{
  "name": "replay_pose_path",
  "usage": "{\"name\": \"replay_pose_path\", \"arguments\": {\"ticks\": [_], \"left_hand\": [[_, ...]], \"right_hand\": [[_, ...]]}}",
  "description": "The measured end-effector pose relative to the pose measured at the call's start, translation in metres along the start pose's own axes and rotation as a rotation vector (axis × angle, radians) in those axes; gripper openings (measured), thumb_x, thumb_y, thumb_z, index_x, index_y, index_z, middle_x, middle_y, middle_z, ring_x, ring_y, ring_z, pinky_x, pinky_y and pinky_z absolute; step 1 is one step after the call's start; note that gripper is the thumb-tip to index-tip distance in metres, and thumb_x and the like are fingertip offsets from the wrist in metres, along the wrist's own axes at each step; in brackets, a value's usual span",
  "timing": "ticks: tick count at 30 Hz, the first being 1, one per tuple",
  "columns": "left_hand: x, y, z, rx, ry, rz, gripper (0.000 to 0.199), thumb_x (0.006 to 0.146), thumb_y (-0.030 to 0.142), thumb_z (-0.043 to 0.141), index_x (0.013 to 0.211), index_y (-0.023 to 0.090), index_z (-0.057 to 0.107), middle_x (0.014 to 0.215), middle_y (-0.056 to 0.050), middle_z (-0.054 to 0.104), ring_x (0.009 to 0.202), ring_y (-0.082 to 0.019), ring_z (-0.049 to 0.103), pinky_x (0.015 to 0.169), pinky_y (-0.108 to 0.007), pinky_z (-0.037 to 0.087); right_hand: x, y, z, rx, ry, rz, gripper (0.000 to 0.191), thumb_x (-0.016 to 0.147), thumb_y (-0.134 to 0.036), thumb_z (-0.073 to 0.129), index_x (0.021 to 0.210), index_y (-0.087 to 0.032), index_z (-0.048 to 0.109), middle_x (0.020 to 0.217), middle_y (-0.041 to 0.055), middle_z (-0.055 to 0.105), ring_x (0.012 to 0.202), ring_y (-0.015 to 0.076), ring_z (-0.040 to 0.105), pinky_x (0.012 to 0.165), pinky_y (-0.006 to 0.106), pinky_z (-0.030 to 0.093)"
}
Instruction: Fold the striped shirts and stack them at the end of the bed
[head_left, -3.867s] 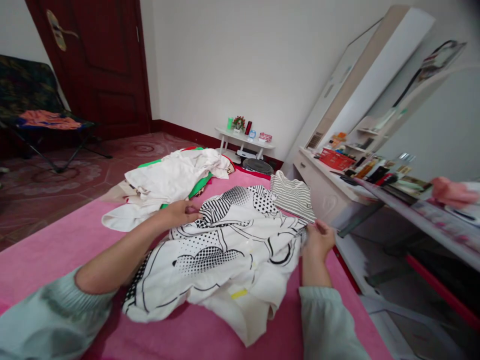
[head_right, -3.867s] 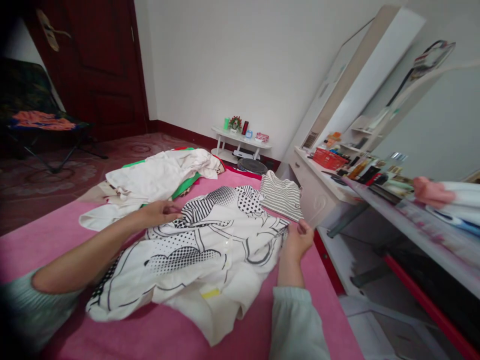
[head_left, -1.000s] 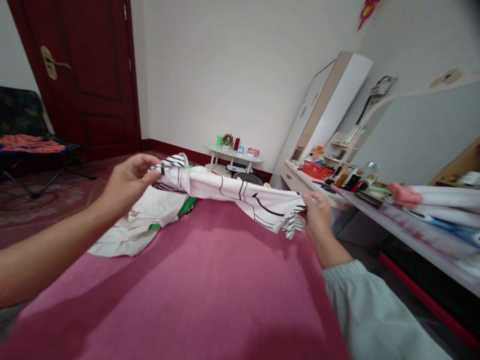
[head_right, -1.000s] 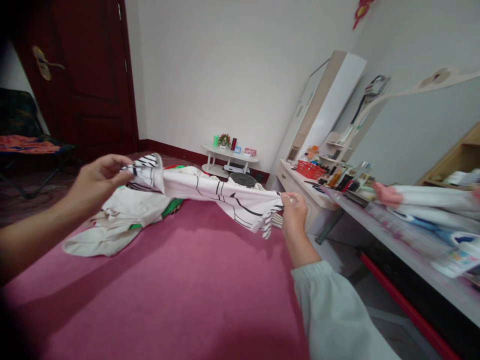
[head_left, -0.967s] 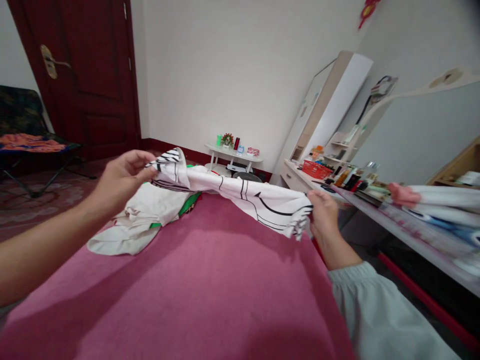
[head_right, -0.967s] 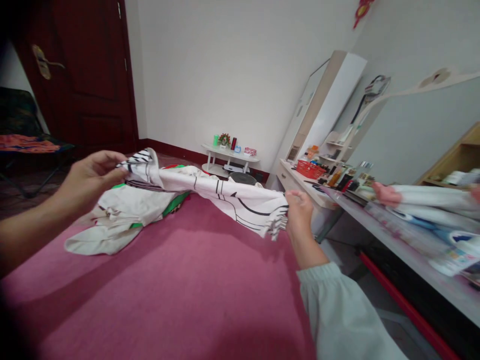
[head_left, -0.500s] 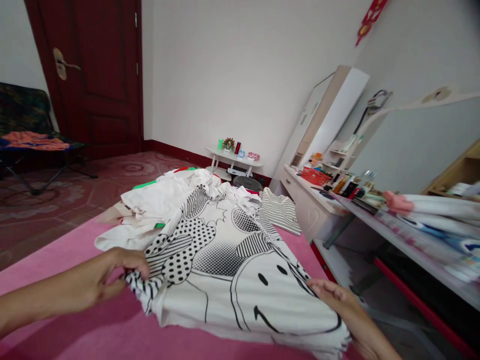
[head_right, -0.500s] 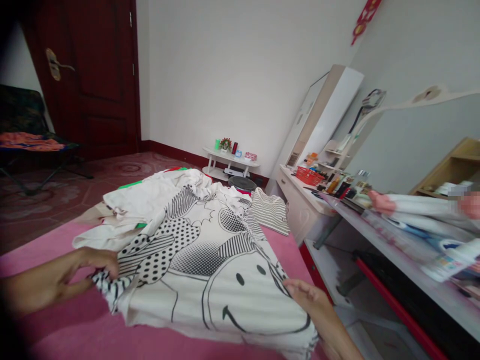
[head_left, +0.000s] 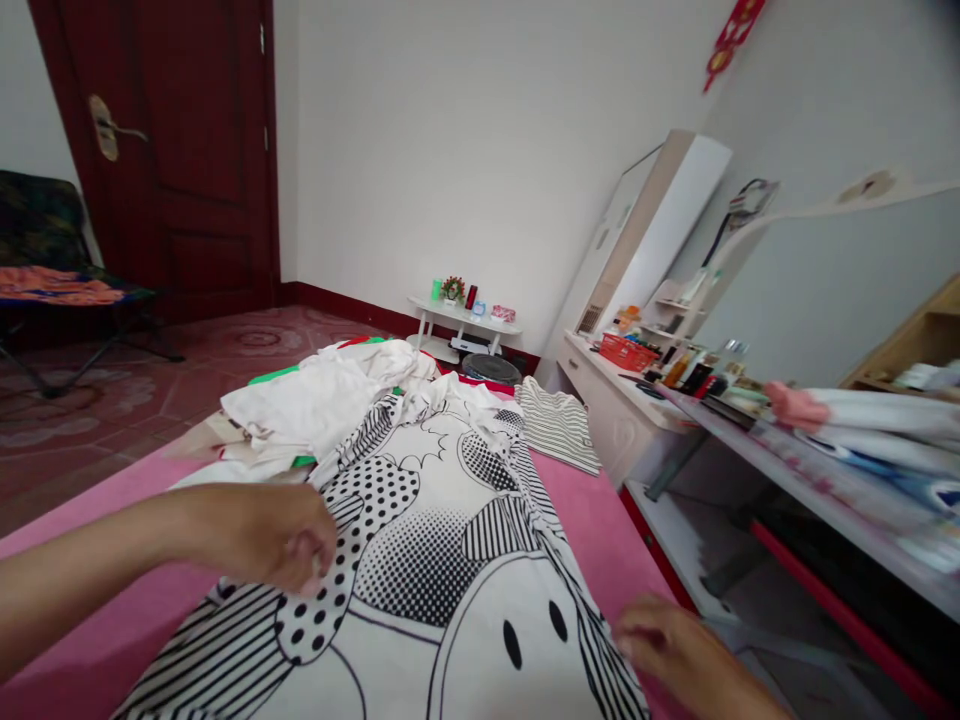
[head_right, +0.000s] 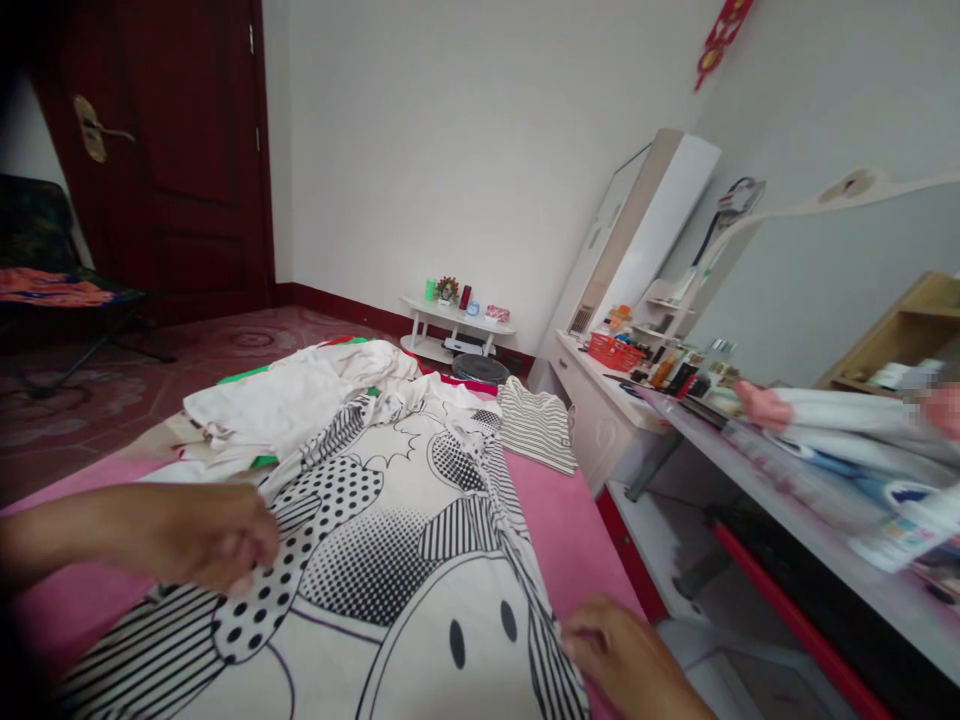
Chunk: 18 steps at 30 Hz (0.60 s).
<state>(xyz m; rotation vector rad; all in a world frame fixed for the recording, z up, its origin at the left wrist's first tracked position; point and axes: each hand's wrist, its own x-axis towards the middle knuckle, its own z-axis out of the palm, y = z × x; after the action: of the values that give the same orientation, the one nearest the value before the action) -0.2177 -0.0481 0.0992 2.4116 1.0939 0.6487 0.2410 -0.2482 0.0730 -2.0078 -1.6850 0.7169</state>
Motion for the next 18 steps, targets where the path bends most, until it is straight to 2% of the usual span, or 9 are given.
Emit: {"name": "replay_pose_path", "arguments": {"ticks": [1, 2, 3, 6, 8, 10, 12, 14, 18], "left_hand": [[0.02, 0.01, 0.01, -0.046, -0.352, 0.075, 0.029, 0.067, 0.05, 0.063, 0.073, 0.023, 0.072, 0.056, 0.005, 0.064, 0.053, -0.013, 0.059, 0.05, -0.019, 0.044], [0.042, 0.019, 0.024, -0.067, -0.5, 0.122, 0.03, 0.077, 0.046, 0.055, 0.085, 0.023, 0.072, 0.07, 0.002, 0.07, 0.065, -0.015, 0.064, 0.058, -0.022, 0.047], [0.065, 0.025, 0.04, -0.059, -0.482, 0.133, 0.032, 0.08, 0.042, 0.052, 0.097, 0.023, 0.071, 0.086, -0.001, 0.072, 0.077, -0.017, 0.066, 0.069, -0.025, 0.05], [0.121, 0.03, 0.098, 0.09, -0.188, 0.051, 0.051, 0.08, 0.034, 0.054, 0.127, 0.016, 0.056, 0.132, -0.013, 0.055, 0.118, -0.025, 0.054, 0.098, -0.035, 0.042], [0.14, 0.024, 0.135, 0.185, -0.104, -0.046, 0.057, 0.084, 0.037, 0.05, 0.134, 0.011, 0.048, 0.143, -0.019, 0.042, 0.129, -0.028, 0.044, 0.105, -0.039, 0.036], [0.144, 0.015, 0.164, 0.273, -0.044, -0.087, 0.059, 0.089, 0.043, 0.042, 0.138, 0.011, 0.043, 0.15, -0.018, 0.032, 0.138, -0.03, 0.029, 0.112, -0.046, 0.023], [0.14, 0.008, 0.18, 0.325, 0.006, -0.086, 0.059, 0.092, 0.046, 0.034, 0.141, 0.014, 0.04, 0.153, -0.015, 0.026, 0.142, -0.03, 0.019, 0.114, -0.051, 0.014], [0.135, 0.005, 0.185, 0.341, 0.025, -0.078, 0.059, 0.093, 0.048, 0.03, 0.142, 0.017, 0.038, 0.154, -0.012, 0.024, 0.143, -0.029, 0.017, 0.115, -0.051, 0.012], [0.134, 0.006, 0.181, 0.354, 0.01, -0.081, 0.06, 0.092, 0.05, 0.03, 0.143, 0.019, 0.038, 0.154, -0.01, 0.025, 0.143, -0.028, 0.017, 0.115, -0.05, 0.014]], "right_hand": [[0.015, -0.007, -0.002, -0.013, 0.047, -0.037, 0.022, 0.072, -0.038, 0.06, 0.061, -0.02, 0.068, 0.069, 0.0043, 0.064, 0.071, 0.0197, 0.058, 0.067, 0.027, 0.044], [0.031, -0.014, -0.003, 0.003, 0.075, -0.072, 0.02, 0.072, -0.036, 0.059, 0.066, -0.02, 0.069, 0.072, 0.0045, 0.065, 0.073, 0.02, 0.059, 0.068, 0.027, 0.044], [0.05, -0.021, -0.001, 0.044, 0.085, -0.109, 0.02, 0.072, -0.035, 0.058, 0.071, -0.019, 0.07, 0.075, 0.0049, 0.067, 0.075, 0.0203, 0.06, 0.07, 0.028, 0.045], [0.11, -0.035, 0.014, 0.167, 0.151, -0.145, 0.024, 0.069, -0.032, 0.057, 0.081, -0.016, 0.07, 0.081, 0.0073, 0.069, 0.079, 0.0218, 0.063, 0.074, 0.03, 0.047], [0.15, -0.038, 0.026, 0.178, 0.249, -0.166, 0.025, 0.068, -0.029, 0.056, 0.083, -0.014, 0.07, 0.084, 0.0083, 0.07, 0.081, 0.0224, 0.063, 0.077, 0.032, 0.048], [0.186, -0.039, 0.036, 0.143, 0.355, -0.191, 0.023, 0.068, -0.024, 0.055, 0.083, -0.015, 0.069, 0.087, 0.0081, 0.07, 0.084, 0.0219, 0.064, 0.08, 0.033, 0.048], [0.217, -0.041, 0.043, 0.09, 0.425, -0.193, 0.024, 0.069, -0.02, 0.052, 0.087, -0.016, 0.068, 0.092, 0.0075, 0.07, 0.087, 0.0203, 0.064, 0.083, 0.032, 0.048], [0.242, -0.046, 0.049, 0.011, 0.457, -0.156, 0.026, 0.072, -0.02, 0.052, 0.093, -0.015, 0.067, 0.099, 0.008, 0.069, 0.089, 0.0191, 0.063, 0.083, 0.03, 0.047], [0.274, -0.06, 0.065, -0.244, 0.417, -0.023, 0.046, 0.072, -0.04, 0.064, 0.109, -0.014, 0.061, 0.109, 0.0118, 0.065, 0.097, 0.0239, 0.062, 0.082, 0.032, 0.045]]}}
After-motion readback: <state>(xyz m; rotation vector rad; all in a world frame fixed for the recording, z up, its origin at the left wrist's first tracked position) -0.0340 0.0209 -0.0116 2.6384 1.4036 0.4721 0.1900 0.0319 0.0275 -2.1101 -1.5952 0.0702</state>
